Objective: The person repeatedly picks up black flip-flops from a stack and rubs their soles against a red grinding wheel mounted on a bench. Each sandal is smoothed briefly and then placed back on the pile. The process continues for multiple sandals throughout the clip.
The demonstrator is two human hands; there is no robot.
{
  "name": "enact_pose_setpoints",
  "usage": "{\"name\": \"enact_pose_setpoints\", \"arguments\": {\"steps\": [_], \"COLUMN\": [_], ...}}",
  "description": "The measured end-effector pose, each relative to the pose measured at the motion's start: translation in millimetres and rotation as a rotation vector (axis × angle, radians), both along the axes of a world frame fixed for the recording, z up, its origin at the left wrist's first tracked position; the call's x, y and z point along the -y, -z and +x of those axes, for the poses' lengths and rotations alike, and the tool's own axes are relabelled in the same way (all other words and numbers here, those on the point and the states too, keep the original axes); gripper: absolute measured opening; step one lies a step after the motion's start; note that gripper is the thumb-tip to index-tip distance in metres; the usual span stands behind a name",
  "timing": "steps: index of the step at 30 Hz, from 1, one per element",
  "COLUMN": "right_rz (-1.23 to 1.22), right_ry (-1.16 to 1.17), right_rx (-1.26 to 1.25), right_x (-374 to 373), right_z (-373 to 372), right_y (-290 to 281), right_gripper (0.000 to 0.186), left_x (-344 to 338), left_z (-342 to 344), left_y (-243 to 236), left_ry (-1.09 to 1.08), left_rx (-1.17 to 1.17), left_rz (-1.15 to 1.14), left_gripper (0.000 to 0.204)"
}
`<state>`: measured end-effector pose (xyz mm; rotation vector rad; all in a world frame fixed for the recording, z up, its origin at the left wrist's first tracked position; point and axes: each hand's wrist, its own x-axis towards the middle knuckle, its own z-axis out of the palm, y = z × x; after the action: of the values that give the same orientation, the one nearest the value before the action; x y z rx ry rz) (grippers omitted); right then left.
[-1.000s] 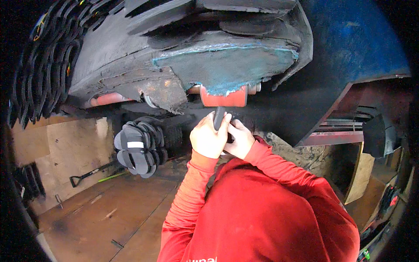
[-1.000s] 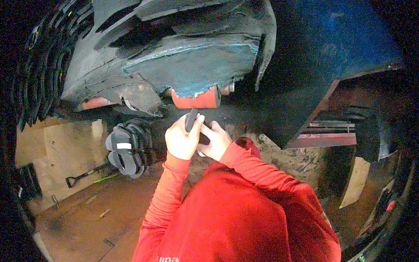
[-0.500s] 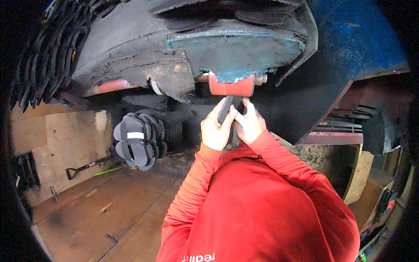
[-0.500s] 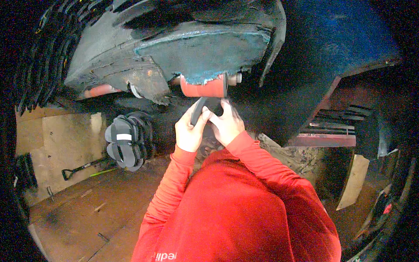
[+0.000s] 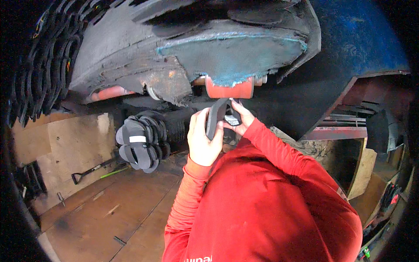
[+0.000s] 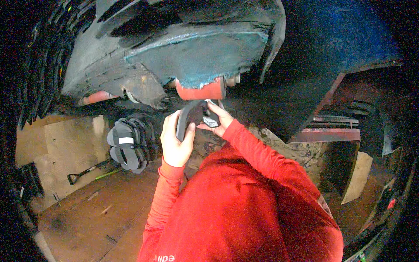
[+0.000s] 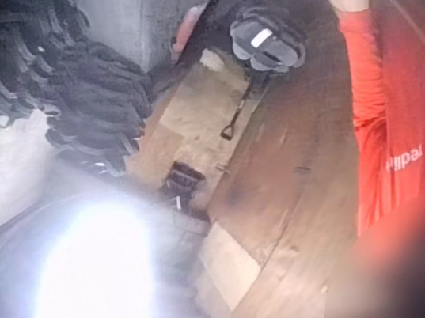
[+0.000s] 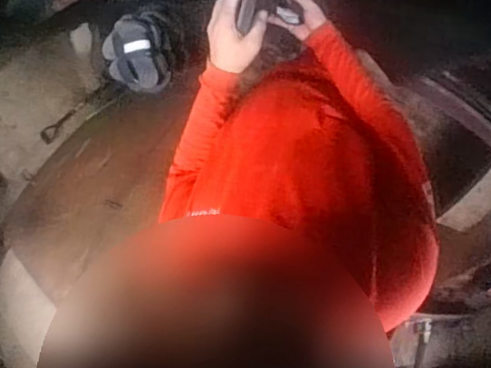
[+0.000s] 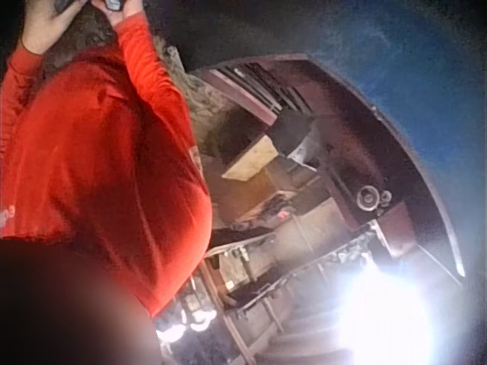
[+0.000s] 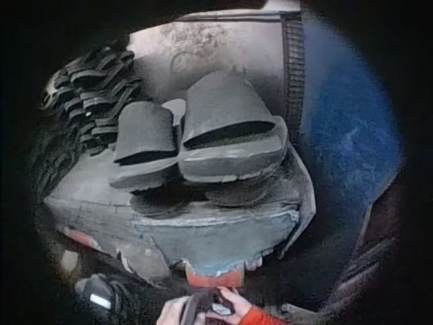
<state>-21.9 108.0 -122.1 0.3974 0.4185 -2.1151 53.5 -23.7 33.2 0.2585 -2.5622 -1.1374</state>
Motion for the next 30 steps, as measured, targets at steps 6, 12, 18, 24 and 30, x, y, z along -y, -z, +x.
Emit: {"name": "enact_pose_setpoints", "arguments": {"steps": [6,12,18,24,30], "right_rz": [0.153,0.185,0.101,0.254,0.128], "right_ry": [-0.142,-0.106,-0.141,-0.107,-0.188], "right_rx": [0.174,0.163,0.129,0.214,0.073], "right_x": [-19.2,-31.4,-33.9,-34.6,-19.5], "right_z": [3.4,4.8,5.7,-2.6,11.1], "right_y": [0.4,-33.2,-46.0,-51.7,-84.3], "right_gripper": [0.048,0.044,0.044,0.038,0.04], "left_x": [-3.8,-9.4,-7.2,-7.9,5.9], "left_z": [-32.1,-29.4,-21.8,-40.1,21.5], "left_y": [7.9,-25.7,-48.4,-23.4,-68.4], "left_ry": [0.081,0.067,0.025,0.096,0.01], "left_rx": [0.199,0.248,0.348,0.364,0.321], "left_rz": [0.051,0.097,0.203,0.133,0.106], "left_gripper": [0.031,0.034,0.029,0.034,0.034]}}
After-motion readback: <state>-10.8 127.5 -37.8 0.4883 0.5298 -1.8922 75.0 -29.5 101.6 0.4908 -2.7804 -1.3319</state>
